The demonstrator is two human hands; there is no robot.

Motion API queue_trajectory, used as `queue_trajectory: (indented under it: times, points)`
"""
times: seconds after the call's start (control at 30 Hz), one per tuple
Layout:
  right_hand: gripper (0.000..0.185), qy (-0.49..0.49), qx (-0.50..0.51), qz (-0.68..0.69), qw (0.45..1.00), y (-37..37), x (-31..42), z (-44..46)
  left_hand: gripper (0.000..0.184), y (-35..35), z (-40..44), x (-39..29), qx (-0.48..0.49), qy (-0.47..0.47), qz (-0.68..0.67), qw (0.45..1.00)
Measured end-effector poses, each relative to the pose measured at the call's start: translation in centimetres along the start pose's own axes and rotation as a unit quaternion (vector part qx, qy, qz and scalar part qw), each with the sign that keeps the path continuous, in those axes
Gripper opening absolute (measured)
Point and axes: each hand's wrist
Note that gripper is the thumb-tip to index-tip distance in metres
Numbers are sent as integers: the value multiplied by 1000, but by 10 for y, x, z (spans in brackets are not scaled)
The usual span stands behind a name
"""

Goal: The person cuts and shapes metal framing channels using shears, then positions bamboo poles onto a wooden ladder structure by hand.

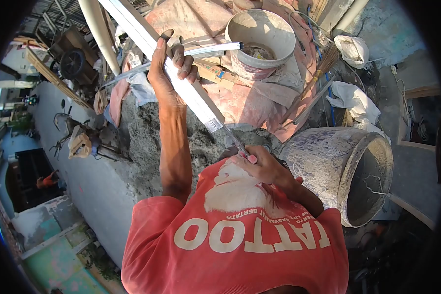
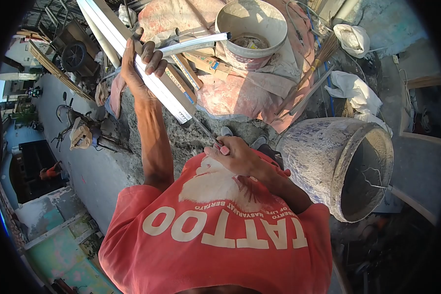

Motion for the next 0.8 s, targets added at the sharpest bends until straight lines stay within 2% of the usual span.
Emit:
queue_trajectory:
  times: [0.17, 0.3, 0.33, 0.8]
  points:
    - [36, 33, -30, -24, 999, 0, -2, 1, 29, -3, -1, 2, 11, 1, 6, 1000]
    - [35, -4, -5, 12, 1000, 0, -6, 1, 29, -2, -2, 4, 1, 2, 11, 1000]
    - [34, -27, 13, 47, 998, 0, -8, 1, 29, -1, -3, 5, -8, -1, 13, 1000]
    - [35, 5, -37, 13, 999, 1, -5, 0, 24, -7, -7, 8, -88, -19, 68, 994]
Point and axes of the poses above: each hand's wrist, its own z-axis towards the middle knuckle, its own y-axis out of the back of the hand, x = y × z, and after that the axes turned 6 degrees about -y, right-handed
